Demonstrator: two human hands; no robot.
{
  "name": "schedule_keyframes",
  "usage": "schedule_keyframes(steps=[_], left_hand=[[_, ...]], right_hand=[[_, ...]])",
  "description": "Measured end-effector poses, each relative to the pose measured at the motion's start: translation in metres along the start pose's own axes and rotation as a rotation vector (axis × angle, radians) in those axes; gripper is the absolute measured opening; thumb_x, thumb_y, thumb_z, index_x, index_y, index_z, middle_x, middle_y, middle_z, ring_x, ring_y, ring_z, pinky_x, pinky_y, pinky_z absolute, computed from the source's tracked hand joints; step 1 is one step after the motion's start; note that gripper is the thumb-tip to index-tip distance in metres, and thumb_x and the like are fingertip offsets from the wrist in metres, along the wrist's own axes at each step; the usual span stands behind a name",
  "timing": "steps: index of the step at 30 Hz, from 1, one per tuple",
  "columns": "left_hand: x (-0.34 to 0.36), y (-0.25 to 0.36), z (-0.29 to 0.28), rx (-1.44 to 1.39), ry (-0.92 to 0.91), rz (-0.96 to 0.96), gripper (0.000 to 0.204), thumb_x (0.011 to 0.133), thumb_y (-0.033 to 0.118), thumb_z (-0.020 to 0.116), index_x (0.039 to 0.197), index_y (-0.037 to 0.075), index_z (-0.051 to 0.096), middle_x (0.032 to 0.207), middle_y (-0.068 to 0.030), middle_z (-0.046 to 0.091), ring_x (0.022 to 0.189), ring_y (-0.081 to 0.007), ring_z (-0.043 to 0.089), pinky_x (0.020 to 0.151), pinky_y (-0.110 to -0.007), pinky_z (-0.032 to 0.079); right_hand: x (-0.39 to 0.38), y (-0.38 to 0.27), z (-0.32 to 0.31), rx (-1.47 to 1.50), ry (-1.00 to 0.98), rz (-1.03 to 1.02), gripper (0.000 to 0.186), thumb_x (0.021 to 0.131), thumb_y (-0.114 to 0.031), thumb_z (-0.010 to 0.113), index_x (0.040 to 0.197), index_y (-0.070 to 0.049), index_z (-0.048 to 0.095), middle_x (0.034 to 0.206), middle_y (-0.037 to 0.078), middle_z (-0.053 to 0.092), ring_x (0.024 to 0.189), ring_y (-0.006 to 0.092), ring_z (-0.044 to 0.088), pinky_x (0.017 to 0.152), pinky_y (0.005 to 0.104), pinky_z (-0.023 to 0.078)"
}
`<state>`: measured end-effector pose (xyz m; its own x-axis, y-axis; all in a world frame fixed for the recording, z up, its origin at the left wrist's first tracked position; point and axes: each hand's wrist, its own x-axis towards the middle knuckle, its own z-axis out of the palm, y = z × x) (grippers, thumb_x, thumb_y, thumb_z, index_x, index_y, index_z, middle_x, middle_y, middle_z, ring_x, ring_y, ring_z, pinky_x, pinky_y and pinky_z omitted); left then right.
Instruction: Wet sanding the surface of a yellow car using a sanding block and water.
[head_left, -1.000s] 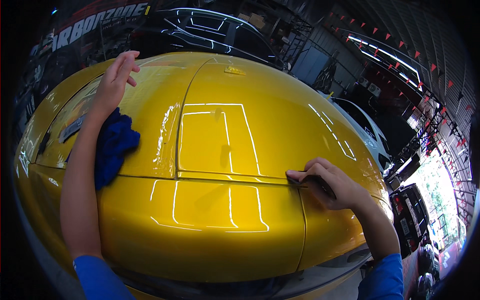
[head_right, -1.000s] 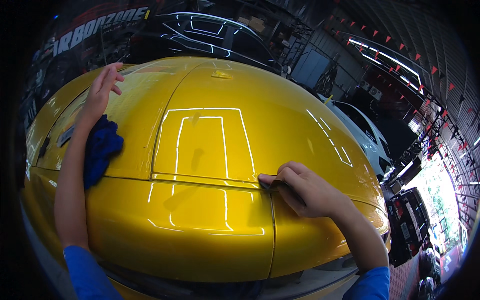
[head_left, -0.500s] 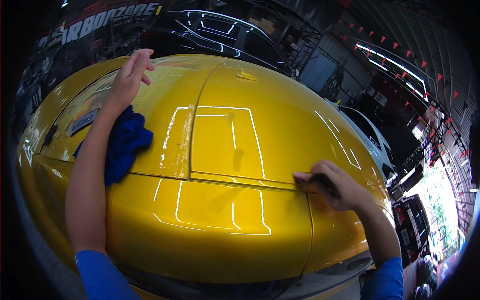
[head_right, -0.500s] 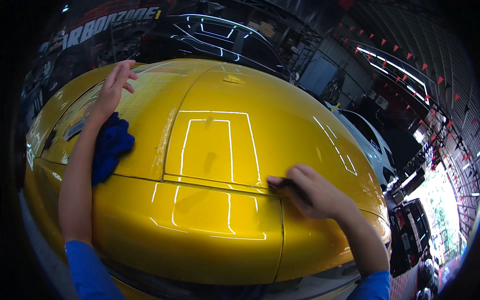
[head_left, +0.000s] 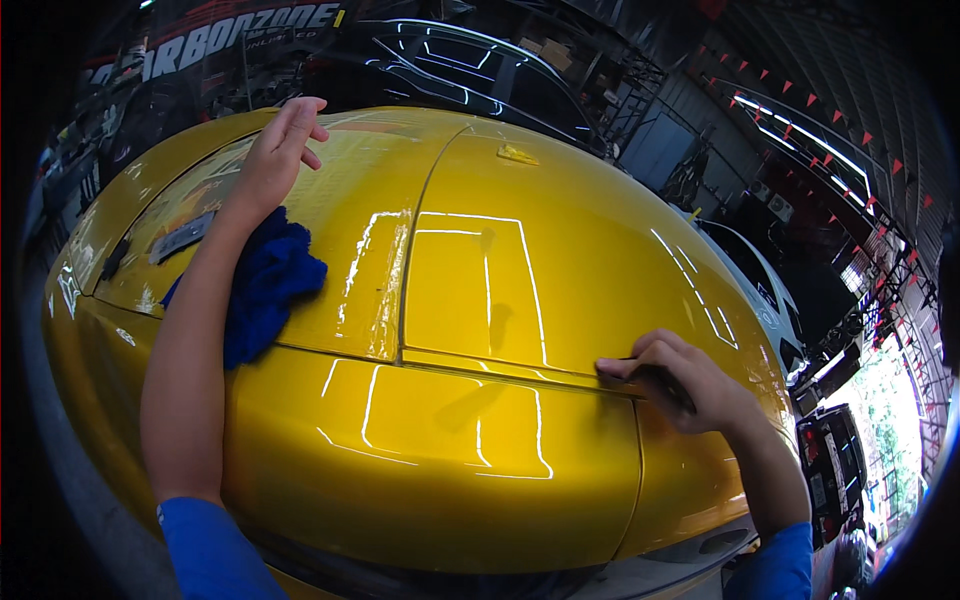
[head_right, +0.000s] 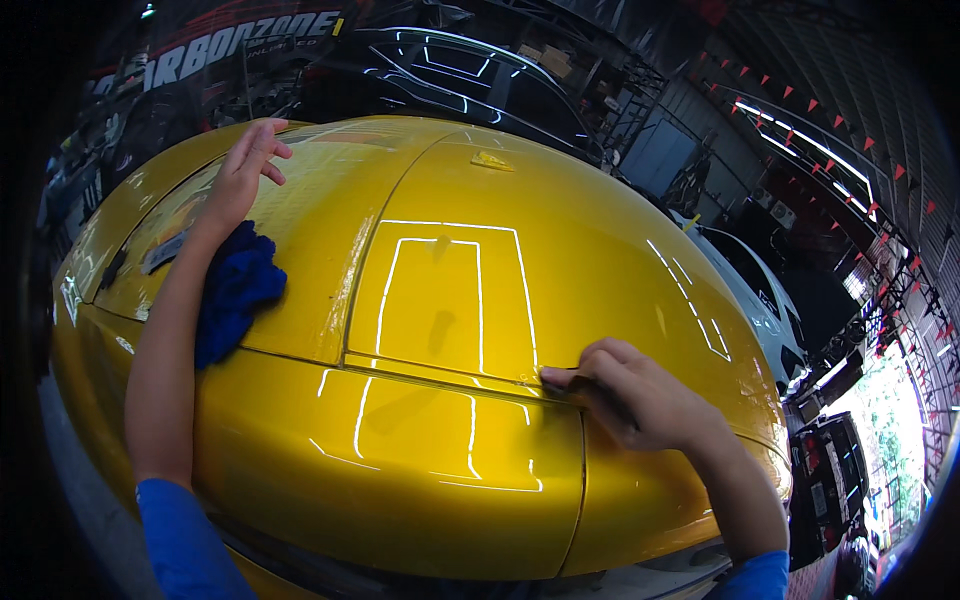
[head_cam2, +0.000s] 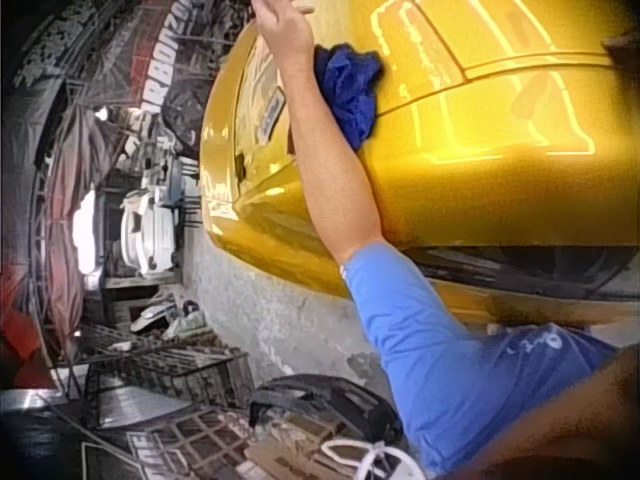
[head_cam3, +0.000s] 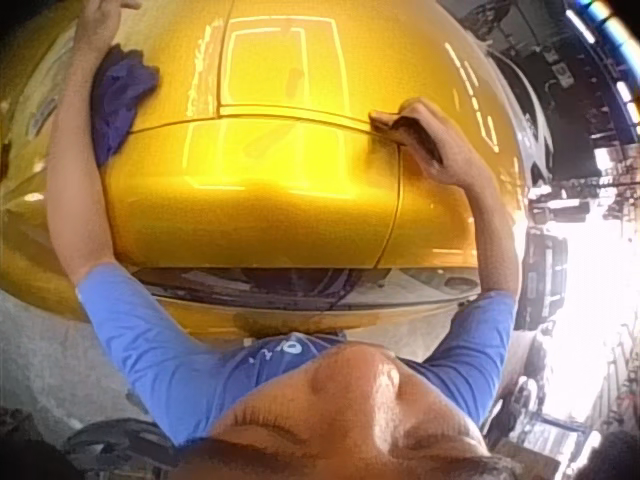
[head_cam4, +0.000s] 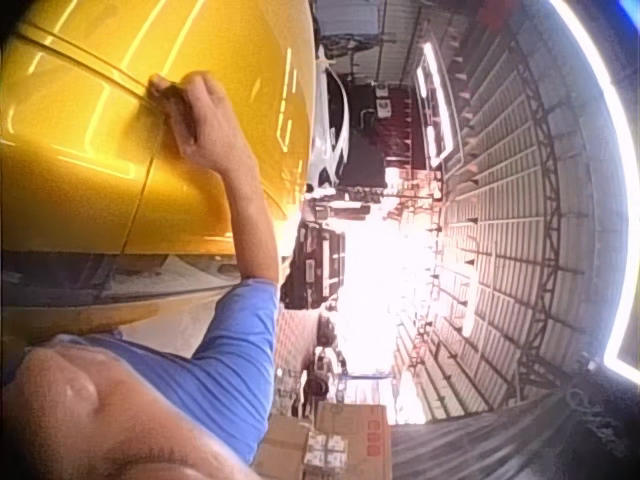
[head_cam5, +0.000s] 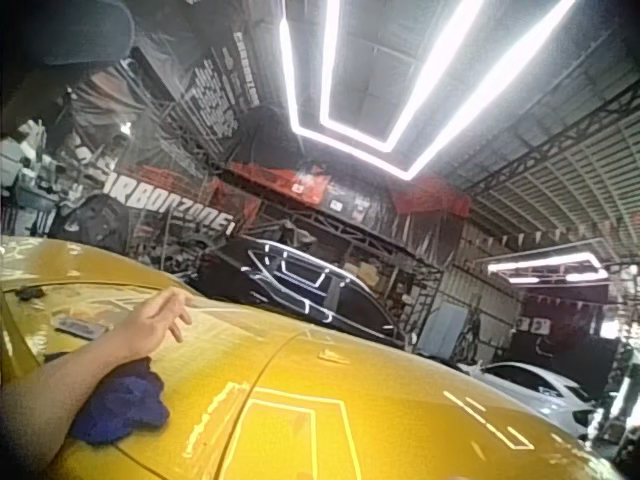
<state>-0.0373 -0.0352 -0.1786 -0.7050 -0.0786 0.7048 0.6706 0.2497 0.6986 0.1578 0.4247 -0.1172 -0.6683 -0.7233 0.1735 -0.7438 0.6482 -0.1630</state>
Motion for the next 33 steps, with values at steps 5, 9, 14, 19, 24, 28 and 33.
schedule_keyframes(steps=[5, 9, 14, 19, 24, 28, 33], left_hand=[[-0.006, 0.002, 0.000, 0.019, 0.000, -0.021, 0.049, 0.106, 0.040, 0.037, 0.130, 0.001, 0.052, 0.097, -0.0076, 0.058, 0.079, -0.0123, 0.056, 0.073, -0.025, 0.050], [-0.004, -0.004, -0.006, -0.004, 0.014, -0.009, 0.047, 0.105, 0.043, 0.038, 0.126, 0.004, 0.054, 0.095, -0.0068, 0.057, 0.080, -0.0123, 0.057, 0.071, -0.025, 0.049], [-0.003, 0.001, 0.003, -0.015, -0.027, -0.021, 0.049, 0.106, 0.041, 0.036, 0.130, 0.001, 0.052, 0.097, -0.0080, 0.058, 0.077, -0.0128, 0.056, 0.073, -0.026, 0.050], [-0.007, -0.005, -0.004, 0.006, 0.027, -0.035, 0.049, 0.107, 0.041, 0.036, 0.130, 0.001, 0.051, 0.097, -0.0083, 0.058, 0.077, -0.0128, 0.056, 0.073, -0.026, 0.050], [-0.002, -0.003, -0.002, 0.008, 0.018, -0.019, 0.050, 0.106, 0.042, 0.035, 0.130, 0.001, 0.052, 0.096, -0.0086, 0.059, 0.075, -0.0125, 0.056, 0.074, -0.026, 0.049], [-0.010, -0.009, -0.013, 0.036, 0.014, -0.121, 0.051, 0.106, 0.043, 0.035, 0.130, 0.002, 0.052, 0.095, -0.0085, 0.059, 0.074, -0.0130, 0.056, 0.074, -0.026, 0.049], [-0.004, -0.008, -0.004, 0.010, -0.013, -0.056, 0.050, 0.106, 0.042, 0.035, 0.130, 0.002, 0.052, 0.097, -0.0079, 0.058, 0.076, -0.0132, 0.056, 0.075, -0.026, 0.049]], right_hand=[[0.014, -0.002, 0.002, 0.022, -0.047, -0.031, 0.016, 0.086, 0.004, 0.059, 0.100, -0.001, 0.053, 0.091, 0.016, 0.056, 0.088, 0.0369, 0.057, 0.077, 0.0415, 0.048], [0.012, -0.005, 0.008, 0.065, 0.016, -0.022, 0.016, 0.086, 0.004, 0.058, 0.101, -0.001, 0.057, 0.090, 0.015, 0.056, 0.087, 0.0359, 0.057, 0.076, 0.0406, 0.048], [0.000, -0.002, 0.005, 0.082, 0.069, -0.044, 0.020, 0.086, 0.005, 0.057, 0.105, -0.002, 0.059, 0.092, 0.014, 0.056, 0.088, 0.0339, 0.057, 0.077, 0.0392, 0.047], [0.006, -0.009, 0.002, 0.043, 0.019, -0.018, 0.021, 0.085, 0.008, 0.057, 0.103, -0.001, 0.059, 0.095, 0.013, 0.058, 0.088, 0.0327, 0.056, 0.078, 0.0383, 0.047], [-0.008, -0.004, 0.006, 0.025, 0.103, 0.004, 0.017, 0.084, 0.007, 0.057, 0.099, -0.001, 0.056, 0.088, 0.015, 0.056, 0.083, 0.0350, 0.055, 0.074, 0.0393, 0.046], [-0.021, 0.005, -0.001, 0.017, 0.078, 0.048, 0.017, 0.084, 0.006, 0.058, 0.099, -0.002, 0.056, 0.087, 0.015, 0.054, 0.083, 0.0357, 0.054, 0.074, 0.0400, 0.046], [-0.011, 0.003, 0.004, -0.017, 0.100, 0.007, 0.015, 0.084, 0.005, 0.059, 0.097, -0.002, 0.056, 0.087, 0.015, 0.054, 0.085, 0.0355, 0.054, 0.076, 0.0370, 0.046]])
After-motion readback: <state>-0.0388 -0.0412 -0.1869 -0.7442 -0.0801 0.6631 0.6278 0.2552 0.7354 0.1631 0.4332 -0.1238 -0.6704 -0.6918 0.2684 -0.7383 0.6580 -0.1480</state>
